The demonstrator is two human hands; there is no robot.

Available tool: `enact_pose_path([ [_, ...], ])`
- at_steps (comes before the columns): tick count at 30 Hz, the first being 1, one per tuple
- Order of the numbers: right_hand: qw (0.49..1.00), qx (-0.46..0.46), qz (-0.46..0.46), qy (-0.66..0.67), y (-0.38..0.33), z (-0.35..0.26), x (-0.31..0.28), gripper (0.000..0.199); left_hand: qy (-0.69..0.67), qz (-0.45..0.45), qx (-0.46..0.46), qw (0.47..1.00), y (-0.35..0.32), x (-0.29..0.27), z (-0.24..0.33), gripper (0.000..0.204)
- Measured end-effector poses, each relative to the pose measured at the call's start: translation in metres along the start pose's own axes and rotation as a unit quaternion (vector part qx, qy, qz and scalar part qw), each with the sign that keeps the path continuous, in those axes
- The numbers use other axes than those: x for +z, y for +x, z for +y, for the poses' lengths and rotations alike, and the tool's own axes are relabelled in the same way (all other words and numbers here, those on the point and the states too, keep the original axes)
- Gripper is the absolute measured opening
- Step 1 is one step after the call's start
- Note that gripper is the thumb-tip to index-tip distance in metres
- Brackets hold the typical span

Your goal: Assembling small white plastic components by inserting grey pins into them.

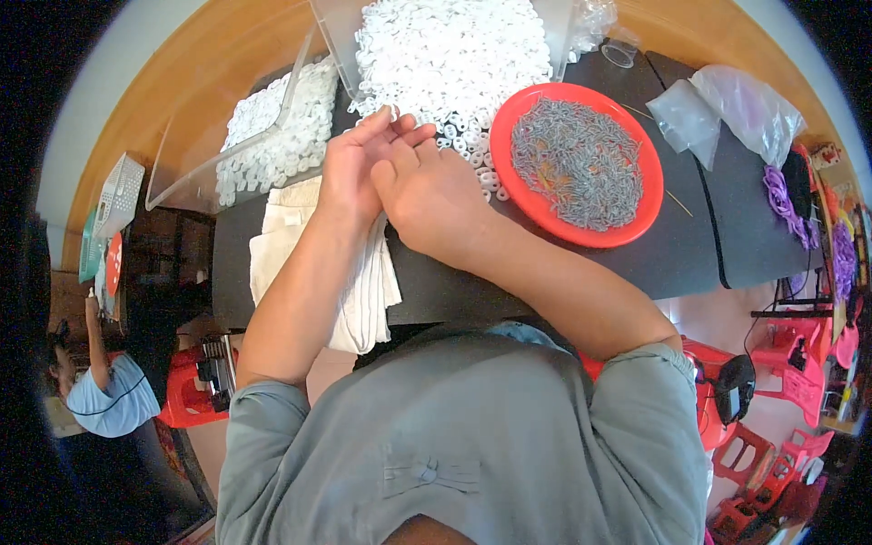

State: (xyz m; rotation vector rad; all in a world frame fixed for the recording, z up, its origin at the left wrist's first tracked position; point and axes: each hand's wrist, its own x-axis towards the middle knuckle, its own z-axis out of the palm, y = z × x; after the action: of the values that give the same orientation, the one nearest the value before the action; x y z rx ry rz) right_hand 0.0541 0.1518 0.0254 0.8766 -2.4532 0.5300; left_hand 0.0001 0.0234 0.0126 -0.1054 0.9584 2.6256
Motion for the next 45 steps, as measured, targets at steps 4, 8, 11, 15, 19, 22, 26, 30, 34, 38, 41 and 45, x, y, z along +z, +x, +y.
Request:
enact_pose_path([
  [4, 0.995, -0.048, 0.065, 0.062, 0.0, 0.002, 0.004, 0.018, -0.006, 0.007, -0.016, 1.0, -0.003, 0.003, -0.001, 0.017],
  [8, 0.986, 0.005, 0.071, 0.153, -0.002, 0.002, 0.007, 0.017, -0.027, -0.006, -0.025, 0.999, -0.003, 0.0, 0.0, 0.016],
  [11, 0.973, 0.049, 0.063, 0.215, -0.002, 0.001, 0.003, 0.014, -0.036, -0.001, -0.025, 0.999, -0.004, 0.0, -0.001, 0.015],
  [15, 0.969, 0.075, 0.044, 0.232, -0.003, 0.003, 0.0, 0.014, -0.047, -0.01, -0.034, 0.998, -0.003, 0.001, -0.003, 0.015],
  [19, 0.97, 0.073, 0.054, 0.227, -0.003, 0.006, 0.003, 0.011, -0.044, -0.015, -0.028, 0.999, -0.002, -0.003, -0.001, 0.014],
  [22, 0.97, 0.079, 0.055, 0.222, -0.003, 0.006, 0.003, 0.01, -0.046, -0.043, -0.024, 0.998, -0.001, -0.005, 0.001, 0.014],
  [26, 0.971, 0.079, 0.083, 0.211, -0.001, 0.008, 0.005, 0.011, -0.028, -0.03, -0.022, 0.999, -0.002, 0.0, 0.001, 0.015],
  [30, 0.97, 0.122, 0.036, 0.206, -0.002, 0.009, 0.005, 0.013, -0.055, -0.034, -0.024, 0.998, -0.002, -0.002, 0.0, 0.017],
  [34, 0.971, 0.133, 0.008, 0.198, 0.001, 0.007, 0.002, 0.014, -0.044, -0.013, -0.02, 0.999, -0.002, -0.001, 0.001, 0.015],
  [38, 0.968, 0.125, -0.02, 0.218, -0.001, 0.002, -0.003, 0.01, -0.016, -0.005, 0.001, 1.0, 0.0, -0.004, -0.001, 0.014],
  [41, 0.962, 0.118, -0.032, 0.242, -0.003, 0.002, -0.007, 0.01, -0.032, 0.034, 0.004, 0.999, 0.0, -0.003, -0.002, 0.013],
  [45, 0.961, 0.112, -0.005, 0.254, -0.002, 0.007, -0.005, 0.011, -0.049, 0.04, 0.01, 0.998, 0.0, -0.003, 0.001, 0.012],
])
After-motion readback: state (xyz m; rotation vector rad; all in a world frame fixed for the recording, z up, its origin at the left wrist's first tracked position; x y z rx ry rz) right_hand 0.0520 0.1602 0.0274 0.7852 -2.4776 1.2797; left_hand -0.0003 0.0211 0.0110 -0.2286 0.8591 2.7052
